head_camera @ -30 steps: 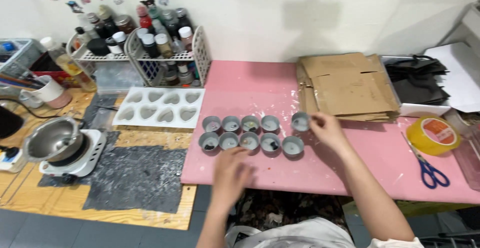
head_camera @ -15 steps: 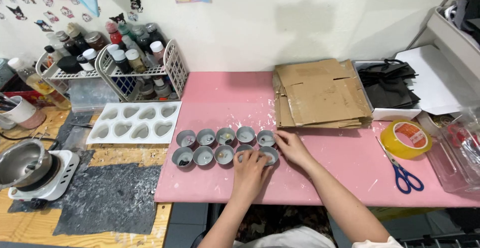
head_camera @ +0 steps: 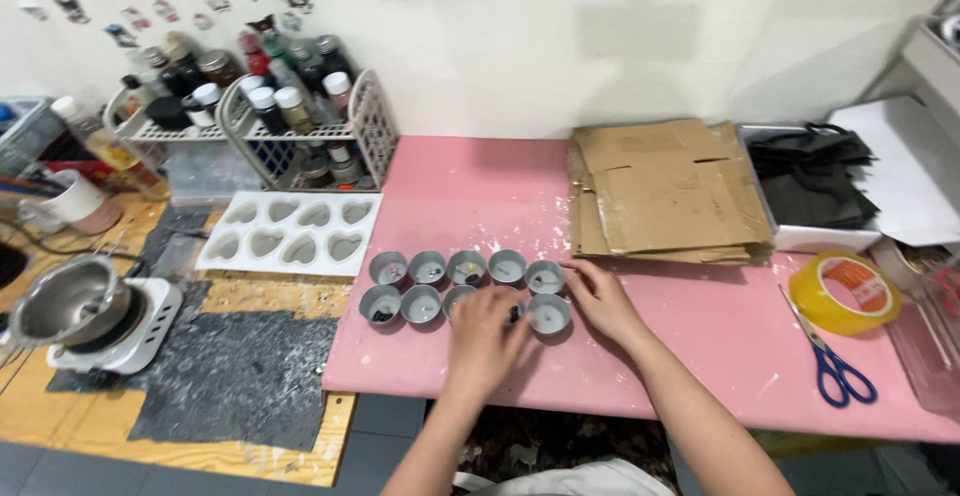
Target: Organize small metal tins and heart-shaped wax items into cardboard boxes for shipping.
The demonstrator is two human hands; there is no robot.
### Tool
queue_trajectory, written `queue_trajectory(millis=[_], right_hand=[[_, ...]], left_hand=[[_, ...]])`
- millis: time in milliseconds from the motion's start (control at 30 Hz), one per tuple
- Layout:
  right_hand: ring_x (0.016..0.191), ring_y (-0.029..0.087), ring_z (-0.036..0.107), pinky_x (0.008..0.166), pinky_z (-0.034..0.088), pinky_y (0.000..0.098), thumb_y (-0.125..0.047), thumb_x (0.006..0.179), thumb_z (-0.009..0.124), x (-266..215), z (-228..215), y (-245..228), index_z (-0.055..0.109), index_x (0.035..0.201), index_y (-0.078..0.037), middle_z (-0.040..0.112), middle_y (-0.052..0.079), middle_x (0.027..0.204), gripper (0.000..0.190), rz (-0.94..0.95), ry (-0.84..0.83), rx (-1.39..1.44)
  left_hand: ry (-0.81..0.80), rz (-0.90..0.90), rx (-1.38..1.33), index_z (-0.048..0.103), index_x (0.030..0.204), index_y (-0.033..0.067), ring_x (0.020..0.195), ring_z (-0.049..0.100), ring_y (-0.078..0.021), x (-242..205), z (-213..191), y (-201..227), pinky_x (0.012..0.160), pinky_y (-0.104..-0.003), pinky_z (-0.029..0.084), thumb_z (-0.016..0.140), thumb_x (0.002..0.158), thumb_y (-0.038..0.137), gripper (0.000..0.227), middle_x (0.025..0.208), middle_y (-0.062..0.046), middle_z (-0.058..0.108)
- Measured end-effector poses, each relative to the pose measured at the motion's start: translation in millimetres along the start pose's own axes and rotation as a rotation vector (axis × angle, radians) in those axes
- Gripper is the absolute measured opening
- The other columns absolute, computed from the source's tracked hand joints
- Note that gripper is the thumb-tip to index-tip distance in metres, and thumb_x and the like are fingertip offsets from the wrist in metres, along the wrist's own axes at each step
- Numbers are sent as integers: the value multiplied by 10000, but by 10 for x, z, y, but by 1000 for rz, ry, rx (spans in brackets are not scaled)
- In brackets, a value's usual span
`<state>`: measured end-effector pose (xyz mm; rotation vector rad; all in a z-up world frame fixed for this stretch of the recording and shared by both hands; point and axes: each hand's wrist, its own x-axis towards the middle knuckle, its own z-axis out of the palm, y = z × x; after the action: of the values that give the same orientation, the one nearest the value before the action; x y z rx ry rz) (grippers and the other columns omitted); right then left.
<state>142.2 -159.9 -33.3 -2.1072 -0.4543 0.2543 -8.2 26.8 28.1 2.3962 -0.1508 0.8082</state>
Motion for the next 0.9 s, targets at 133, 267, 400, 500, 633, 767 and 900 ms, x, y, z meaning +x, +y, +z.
queue_trajectory(millis=[133, 267, 400, 500, 633, 767, 900], right_hand=[[959, 195, 765, 839, 592, 331, -211, 1014, 548, -16, -2, 41, 644, 1273, -46, 793, 142, 1087, 322, -90, 51, 178], [939, 177, 757, 813, 583, 320, -221, 1020, 551, -10, 24, 37, 654, 1260, -56, 787, 138, 1047, 309, -53, 80, 151], [899, 162, 755, 797, 577, 305, -246, 1026, 570, -12, 30, 20, 666, 1219, -49, 789, 93, 1030, 292, -94, 96, 110], [855, 163, 736, 744, 574, 307, -238, 1027, 580, 39, 54, 125, 683, 1214, -50, 786, 104, 977, 284, -47, 108, 150], [842, 128, 717, 685, 544, 291, -201, 1024, 560, 90, 61, 194, 681, 1205, -66, 769, 66, 970, 257, 3, 111, 248], [761, 117, 666, 661, 549, 273, -156, 1052, 563, 98, 68, 133, 700, 1183, -33, 699, 69, 866, 225, -116, 189, 293], [695, 138, 652, 584, 543, 321, -154, 1024, 586, -42, 82, -634, 704, 1176, -19, 706, 76, 928, 235, -94, 209, 234]], left_hand=[[155, -386, -76, 701, 1047, 95, 1011, 687, -294, 140, -512, -702, 888, -425, 525, 715, 856, 182, 211, 1022, -95, 731], [39, -874, 321, 739, 1037, 59, 941, 696, -374, 105, -813, -2244, 793, -500, 531, 605, 1008, 425, 391, 1010, -189, 736], [-17, -1101, -301, 738, 942, -126, 666, 737, -294, -107, -540, -3886, 572, -395, 556, 578, 1035, 420, 576, 768, -182, 752], [152, -1115, -752, 701, 881, -85, 533, 637, -208, -109, -387, -4006, 454, -335, 474, 645, 985, 350, 451, 726, -145, 727], [236, -1100, -656, 635, 785, -19, 545, 683, -152, -28, -508, -3835, 441, -307, 417, 663, 987, 316, 392, 718, -106, 713], [471, -907, -763, 585, 767, 69, 491, 481, -105, 205, -829, -3557, 449, -267, 365, 630, 1014, 288, 333, 635, -23, 597], [647, -752, -1011, 557, 799, 101, 542, 528, -94, 464, -1170, -3126, 506, -240, 439, 643, 1025, 264, 292, 643, 23, 545]])
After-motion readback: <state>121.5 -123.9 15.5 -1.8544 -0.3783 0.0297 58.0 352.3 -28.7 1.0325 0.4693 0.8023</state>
